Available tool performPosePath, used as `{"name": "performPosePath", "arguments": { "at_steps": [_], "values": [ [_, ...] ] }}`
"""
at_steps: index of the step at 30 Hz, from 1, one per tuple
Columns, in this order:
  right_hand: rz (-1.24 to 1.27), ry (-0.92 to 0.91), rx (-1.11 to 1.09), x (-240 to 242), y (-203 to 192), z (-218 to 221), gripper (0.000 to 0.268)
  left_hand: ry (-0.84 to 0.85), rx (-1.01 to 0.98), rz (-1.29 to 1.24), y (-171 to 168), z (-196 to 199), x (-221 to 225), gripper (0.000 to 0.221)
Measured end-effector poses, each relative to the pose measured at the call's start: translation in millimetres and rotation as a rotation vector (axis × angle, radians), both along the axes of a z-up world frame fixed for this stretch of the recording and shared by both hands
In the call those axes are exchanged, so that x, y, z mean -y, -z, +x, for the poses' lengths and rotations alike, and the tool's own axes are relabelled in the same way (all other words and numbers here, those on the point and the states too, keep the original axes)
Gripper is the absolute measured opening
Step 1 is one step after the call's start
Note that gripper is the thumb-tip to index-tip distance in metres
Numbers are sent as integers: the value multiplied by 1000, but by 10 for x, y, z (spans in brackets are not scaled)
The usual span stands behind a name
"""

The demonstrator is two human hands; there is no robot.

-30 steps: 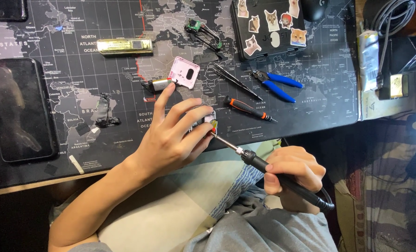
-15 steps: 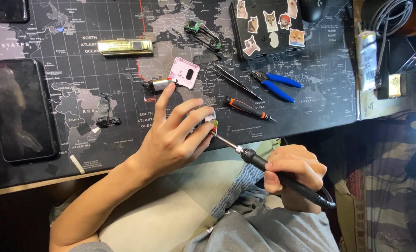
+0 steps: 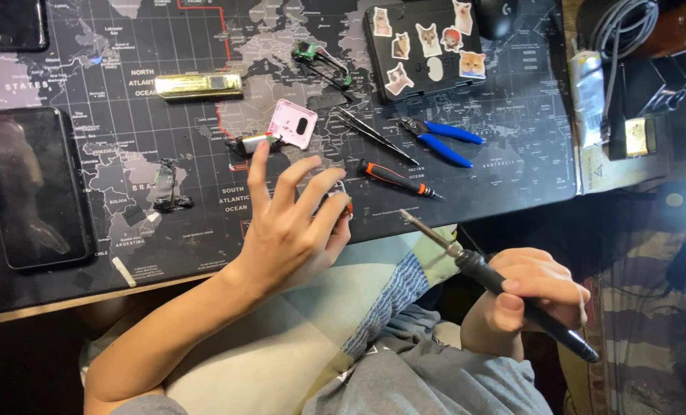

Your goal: Repairing a small electronic device by manipulating internal components with tweezers and a soldering iron.

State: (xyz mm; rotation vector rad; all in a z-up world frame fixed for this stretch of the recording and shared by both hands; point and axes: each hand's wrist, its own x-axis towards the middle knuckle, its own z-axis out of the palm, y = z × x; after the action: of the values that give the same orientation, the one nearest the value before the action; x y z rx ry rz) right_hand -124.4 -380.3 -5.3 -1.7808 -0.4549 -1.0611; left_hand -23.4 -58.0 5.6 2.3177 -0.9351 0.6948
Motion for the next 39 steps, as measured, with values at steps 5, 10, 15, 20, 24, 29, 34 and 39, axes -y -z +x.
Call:
{"name": "performPosePath", "arguments": {
  "at_steps": [5,10,15,20,24,29,34,39],
  "values": [
    [-6,-21,12,49,-42,0,31,-52,-19,13,-38,-89,119,7],
    [62,63,17,-32,-86,-31,29,-19,-58,-22,-238,-168,189,8],
    [123,133,-1,-9,-76,-91,39,101,-116,-288,-839,-82,-171,8],
    [212,249,-17,49,-73,7,45,-31,-214,-395,-893,34,-708,14],
    [195,338,-63,107,-111,72,49,27,-370,-134,-606,392,-955,20],
    [261,370,-107,208,-22,-1,46,47,-373,-23,-66,593,-865,27],
    [270,402,-139,265,5,-50,50,-60,-312,96,19,568,-812,9],
    [276,414,-136,302,51,-65,51,-178,-160,171,150,566,-747,10]
  ]
}}
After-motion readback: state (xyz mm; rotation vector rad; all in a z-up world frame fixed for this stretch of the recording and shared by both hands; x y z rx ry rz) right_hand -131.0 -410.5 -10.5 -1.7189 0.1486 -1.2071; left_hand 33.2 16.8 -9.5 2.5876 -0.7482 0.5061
